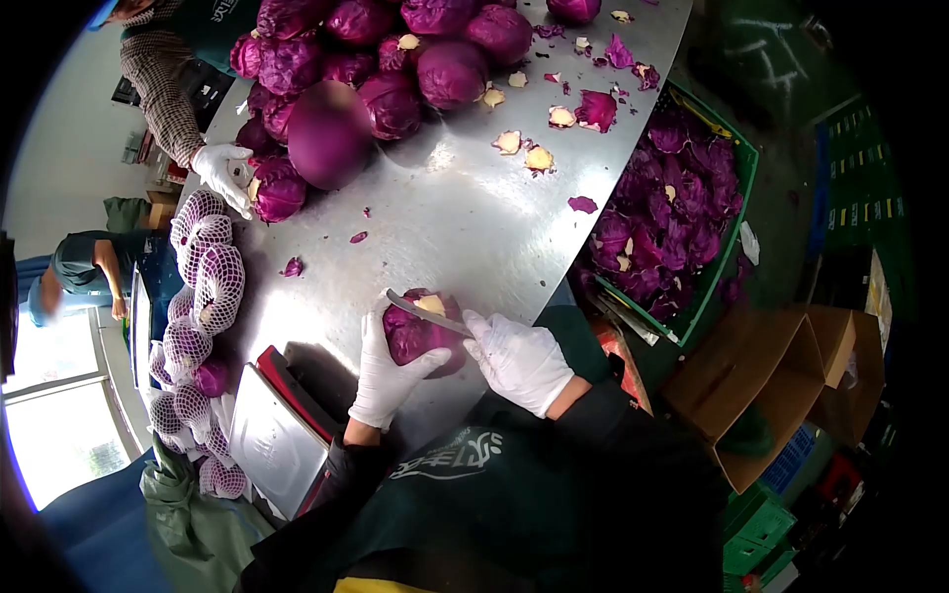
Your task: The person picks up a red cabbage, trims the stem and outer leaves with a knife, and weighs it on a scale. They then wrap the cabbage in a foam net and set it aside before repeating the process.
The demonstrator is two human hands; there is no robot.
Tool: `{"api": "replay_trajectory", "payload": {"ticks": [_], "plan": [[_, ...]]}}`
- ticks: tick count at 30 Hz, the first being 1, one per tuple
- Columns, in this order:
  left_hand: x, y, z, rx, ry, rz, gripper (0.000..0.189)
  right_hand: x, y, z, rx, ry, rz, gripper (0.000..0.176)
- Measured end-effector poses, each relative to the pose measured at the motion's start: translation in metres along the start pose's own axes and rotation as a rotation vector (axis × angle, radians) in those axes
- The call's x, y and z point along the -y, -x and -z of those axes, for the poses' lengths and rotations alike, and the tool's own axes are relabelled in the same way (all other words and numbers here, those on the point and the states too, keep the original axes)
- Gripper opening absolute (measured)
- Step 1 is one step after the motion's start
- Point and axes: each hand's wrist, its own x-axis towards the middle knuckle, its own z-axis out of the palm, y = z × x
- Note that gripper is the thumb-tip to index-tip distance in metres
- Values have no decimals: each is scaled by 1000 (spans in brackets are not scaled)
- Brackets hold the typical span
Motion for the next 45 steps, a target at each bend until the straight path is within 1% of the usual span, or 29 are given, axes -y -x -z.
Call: {"api": "replay_trajectory", "payload": {"ticks": [3,6,10,13,15,18,19,21,22,23,25,26,27,28,30,31,32,33,35,37,38,39,40,43,44,45], "plan": [[2,-1,1,11,-6,9,101,1,-4,7,56,76,25,39],[4,-4,1,17,-29,7,102,4,-6,15,119,58,11,42],[4,-6,2,32,22,65,103,5,-5,9,91,79,-2,46],[7,-7,1,42,48,64,102,4,-6,2,84,88,-12,47],[10,-8,2,38,16,26,103,5,-6,1,89,105,-31,47],[9,-9,5,67,53,7,98,7,-10,10,113,-23,-47,43],[7,-7,7,85,77,9,96,7,-11,8,29,-179,-94,41],[-1,-4,14,126,517,242,87,7,-14,0,-140,-494,-182,38],[-2,-4,18,146,735,353,83,8,-20,10,56,-619,-480,35],[16,0,19,146,970,478,72,1,-22,-1,37,-845,-583,34],[6,8,18,134,1637,664,66,1,-31,1,12,-1241,-797,34],[11,10,14,237,2006,640,65,5,-35,1,11,-1246,-797,37],[9,11,15,387,1337,370,65,7,-35,4,50,-1288,-748,38],[5,12,17,478,656,116,66,8,-35,8,91,-1326,-697,39],[3,21,8,483,1278,339,63,14,-39,20,164,-1384,-607,43],[0,25,4,460,1566,459,61,18,-40,22,140,-1384,-574,45],[-5,30,4,431,1351,383,59,23,-41,23,115,-1384,-541,46],[-2,32,2,432,1253,300,57,26,-42,23,89,-1387,-510,48],[6,36,-2,411,1054,143,57,29,-42,22,92,-1264,-390,57],[3,27,-4,440,826,-78,60,33,-43,23,81,-1119,-268,66],[-8,40,-6,324,968,121,66,37,-45,24,72,-1036,-203,70],[-14,38,-5,275,1069,198,65,41,-47,26,62,-952,-141,74],[-14,36,-6,249,1173,265,64,43,-51,30,121,-798,-126,91],[-11,31,-4,289,1466,419,62,58,-64,47,192,-573,-52,101],[-8,30,-3,319,1554,470,61,57,-66,44,199,-581,-62,105],[-6,30,-1,360,1632,519,61,56,-68,44,225,-603,-60,103]]}}
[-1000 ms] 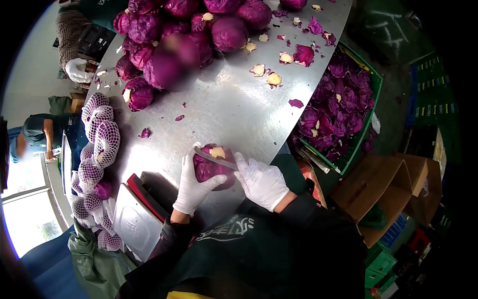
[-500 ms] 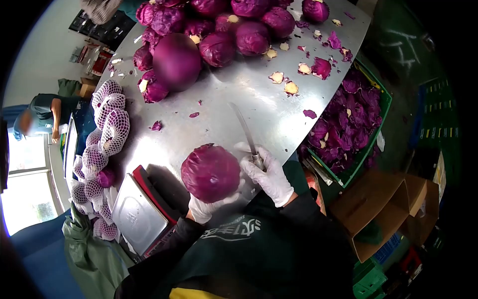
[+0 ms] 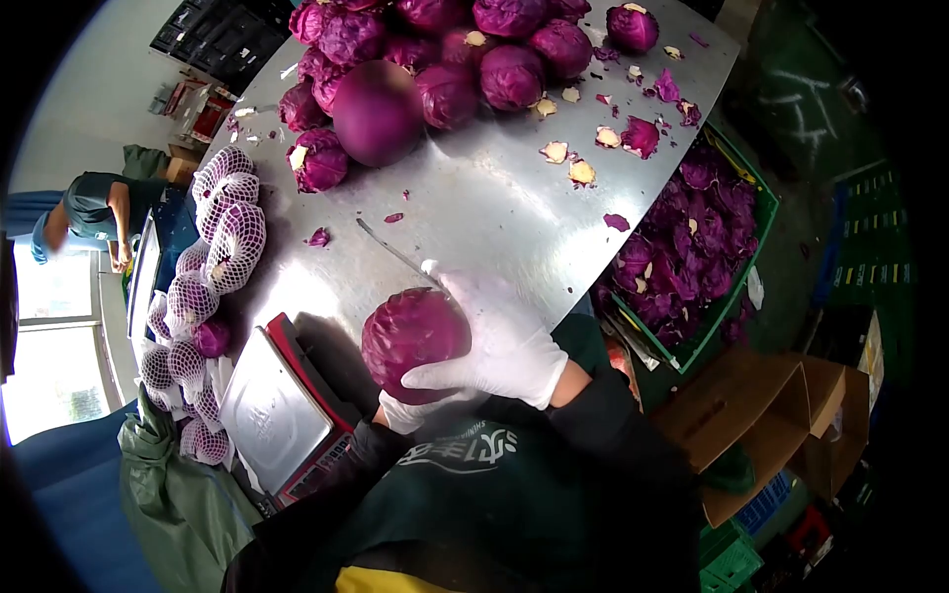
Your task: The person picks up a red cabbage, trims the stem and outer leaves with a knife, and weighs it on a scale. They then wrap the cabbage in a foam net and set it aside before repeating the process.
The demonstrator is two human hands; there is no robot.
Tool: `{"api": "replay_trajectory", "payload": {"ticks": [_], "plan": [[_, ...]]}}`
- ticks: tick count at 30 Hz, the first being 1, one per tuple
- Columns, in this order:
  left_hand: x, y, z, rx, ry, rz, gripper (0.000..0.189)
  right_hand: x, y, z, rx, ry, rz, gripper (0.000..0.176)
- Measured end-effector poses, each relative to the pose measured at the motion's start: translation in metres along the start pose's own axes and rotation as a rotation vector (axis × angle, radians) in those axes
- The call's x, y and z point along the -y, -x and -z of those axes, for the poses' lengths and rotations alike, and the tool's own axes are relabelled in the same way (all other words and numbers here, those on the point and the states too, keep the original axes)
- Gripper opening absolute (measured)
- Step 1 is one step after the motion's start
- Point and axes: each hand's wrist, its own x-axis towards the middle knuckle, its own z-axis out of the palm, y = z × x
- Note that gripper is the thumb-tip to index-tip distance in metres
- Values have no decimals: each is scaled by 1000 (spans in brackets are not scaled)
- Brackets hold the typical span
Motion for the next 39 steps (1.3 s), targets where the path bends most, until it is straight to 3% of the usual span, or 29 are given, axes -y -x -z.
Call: {"api": "replay_trajectory", "payload": {"ticks": [2,4,5,7,9,10,12,13,14,16,17,19,21,22,24,25,28,29,32,33,36,39], "plan": [[-3,3,4,41,100,80,60,-2,-2,2,53,-45,-7,99],[-4,6,3,92,139,132,59,-12,-3,1,91,-221,-56,80],[-3,9,3,98,130,148,59,-13,-5,7,119,-475,-264,74],[-1,12,1,77,73,170,59,-11,-5,12,123,-777,-438,60],[5,10,0,-27,2,182,62,-21,-2,6,83,-827,-339,54],[7,9,2,1,-104,146,63,-24,0,4,62,-852,-288,50],[7,4,9,-12,-34,34,62,-21,4,11,-49,-770,-352,43],[4,1,14,-51,144,-42,59,-20,5,16,-105,-727,-381,40],[-5,-1,18,-44,165,-60,57,-35,9,19,-163,-560,-338,30],[-24,-5,20,-27,208,-96,56,-61,16,16,-351,-539,-310,25],[-24,-8,13,-102,-17,-232,59,-67,20,16,-387,-401,-334,21],[-27,-15,1,-199,-483,-434,64,-85,23,6,-352,-816,-317,23],[-29,-20,-7,-275,-931,-520,79,-78,34,-1,-296,-689,-287,29],[-27,-27,11,-310,-1353,-654,90,-91,41,-5,-250,-37,-240,36],[-21,-30,11,-329,-1603,-778,93,-89,47,-10,-267,248,-125,39],[-20,-31,9,-321,-1641,-798,95,-89,45,-12,-330,401,26,47],[-16,-31,12,-342,-1582,-745,96,-64,48,-6,-219,460,-23,58],[-17,-30,10,-339,-1643,-735,97,-72,49,-11,-212,513,54,68],[-21,-32,5,-334,-1763,-714,98,-71,44,-13,-142,553,8,70],[-21,-32,6,-338,-1762,-708,99,-72,40,-14,-203,555,64,71],[-21,-35,12,-350,-1753,-698,99,-67,33,-13,-122,622,-73,64],[-22,-37,13,-362,-1721,-672,98,-72,26,-14,-191,734,1,68]]}}
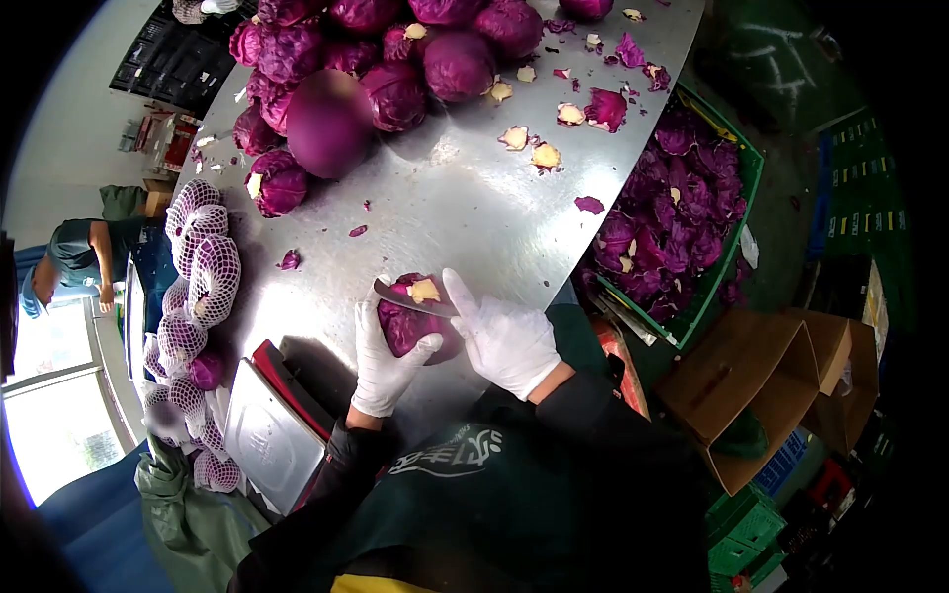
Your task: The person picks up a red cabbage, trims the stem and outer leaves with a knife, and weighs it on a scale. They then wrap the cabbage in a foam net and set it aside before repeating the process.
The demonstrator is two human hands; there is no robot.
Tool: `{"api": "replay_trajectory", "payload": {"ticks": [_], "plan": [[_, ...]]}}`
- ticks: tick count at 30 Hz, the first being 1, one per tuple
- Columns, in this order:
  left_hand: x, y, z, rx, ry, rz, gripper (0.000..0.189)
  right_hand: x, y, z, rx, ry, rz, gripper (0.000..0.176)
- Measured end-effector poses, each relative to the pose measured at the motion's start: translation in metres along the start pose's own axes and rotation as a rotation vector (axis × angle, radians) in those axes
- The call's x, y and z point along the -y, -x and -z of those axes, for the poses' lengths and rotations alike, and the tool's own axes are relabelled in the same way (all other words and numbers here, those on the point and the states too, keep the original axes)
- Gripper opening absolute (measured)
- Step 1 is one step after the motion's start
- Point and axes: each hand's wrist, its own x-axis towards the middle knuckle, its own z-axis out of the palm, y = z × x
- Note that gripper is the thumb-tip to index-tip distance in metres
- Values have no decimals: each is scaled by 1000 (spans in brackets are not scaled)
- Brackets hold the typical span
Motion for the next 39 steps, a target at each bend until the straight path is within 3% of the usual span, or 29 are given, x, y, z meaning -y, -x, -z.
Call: {"api": "replay_trajectory", "payload": {"ticks": [3,5,6,7,10,11,16,19,23,26,29,31,32,33,35,39], "plan": [[-12,-5,5,72,-40,-98,96,-4,-8,-5,67,39,-84,62],[-22,1,3,80,-145,-247,98,-39,-24,-17,81,135,-339,46],[-22,9,2,57,-130,-205,99,-45,-32,-4,-48,-2,-407,42],[-18,9,1,26,-120,-164,100,-47,-37,4,-173,-99,-326,42],[-2,17,13,76,-4,-30,99,-33,-33,22,69,-171,-335,45],[0,13,16,92,38,4,96,-25,-23,16,31,-265,-245,49],[5,21,19,137,88,91,109,13,1,8,217,-203,-101,58],[-4,19,7,52,62,62,107,11,3,0,111,-172,-37,69],[-5,18,4,49,15,46,107,10,-3,-3,110,-130,-53,64],[-2,20,2,30,83,91,108,12,-10,-9,-23,-77,8,59],[-2,20,2,22,57,136,106,18,-15,-11,-80,-53,-33,44],[-22,20,4,-8,-131,-82,98,-3,-27,-19,-128,-35,-213,31],[-24,27,1,9,-139,-61,100,-9,-31,-18,-172,-3,-246,26],[-21,27,1,-9,-97,-53,102,-10,-33,-15,-182,-111,-215,26],[-13,29,6,9,-58,-38,103,-12,-38,-6,41,-95,-311,33],[2,42,24,98,192,2,104,-44,-48,-17,181,-84,-594,51]]}}
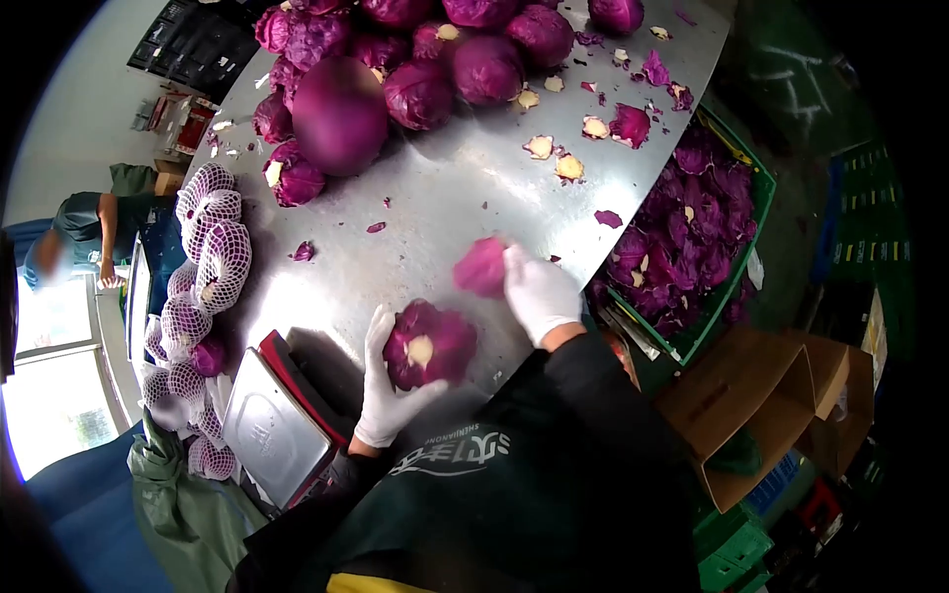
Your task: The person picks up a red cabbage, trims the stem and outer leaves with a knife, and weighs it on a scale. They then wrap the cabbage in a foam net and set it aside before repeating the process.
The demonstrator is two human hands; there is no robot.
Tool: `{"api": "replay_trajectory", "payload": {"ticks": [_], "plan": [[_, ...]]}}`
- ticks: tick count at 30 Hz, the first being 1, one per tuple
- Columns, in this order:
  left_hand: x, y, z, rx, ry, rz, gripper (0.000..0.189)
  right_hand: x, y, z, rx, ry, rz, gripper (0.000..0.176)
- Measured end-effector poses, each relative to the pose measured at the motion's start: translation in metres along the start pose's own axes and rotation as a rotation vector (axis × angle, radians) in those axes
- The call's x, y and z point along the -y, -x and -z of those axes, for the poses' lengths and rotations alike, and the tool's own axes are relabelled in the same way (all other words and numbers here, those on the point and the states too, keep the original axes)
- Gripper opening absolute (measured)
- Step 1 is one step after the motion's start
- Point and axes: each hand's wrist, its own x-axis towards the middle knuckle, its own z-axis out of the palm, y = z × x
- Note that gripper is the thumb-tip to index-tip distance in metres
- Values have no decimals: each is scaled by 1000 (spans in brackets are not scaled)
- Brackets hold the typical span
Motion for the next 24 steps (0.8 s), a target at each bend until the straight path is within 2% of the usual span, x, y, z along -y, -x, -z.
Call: {"api": "replay_trajectory", "payload": {"ticks": [2,3,4,5,6,7,8,9,10,11,12,14,15,18,19,20,21,22,24], "plan": [[5,18,11,26,71,71,108,-25,-15,0,-66,-300,-128,47],[6,25,17,69,-75,58,109,-23,-12,6,-60,-520,-81,48],[5,29,17,81,-40,78,109,-15,-7,16,-39,-506,-40,57],[5,29,16,87,-3,85,108,-8,-1,26,-18,-493,1,77],[4,29,13,91,37,93,108,3,13,21,-39,-525,270,96],[-12,21,8,60,41,92,104,15,25,20,201,-565,343,107],[-27,10,3,45,32,112,101,25,38,17,287,-472,492,109],[-26,8,-8,-34,-24,102,100,37,48,17,335,-462,548,101],[-27,5,-16,-111,-79,95,100,41,54,2,185,-435,621,82],[-27,3,-18,-153,-105,29,92,40,54,5,218,-367,601,73],[-29,0,-17,-109,-9,64,91,40,54,12,248,-300,579,66],[-36,-4,-11,-14,184,134,90,39,56,21,177,-264,630,51],[-26,0,-8,20,6,52,105,38,57,24,143,-245,655,44],[-27,-6,-3,95,-84,-57,108,43,61,25,-26,41,708,31],[-27,-6,-2,121,-181,-98,109,38,48,19,-138,60,710,15],[-28,-1,-3,110,-219,-67,109,30,30,21,-186,50,665,13],[-26,2,-1,103,-201,-75,108,14,6,8,-323,-37,614,19],[-24,5,2,94,-184,-84,106,10,-2,15,-139,-188,368,22],[-23,14,15,84,-162,38,104,1,-6,12,-278,-155,312,26]]}}
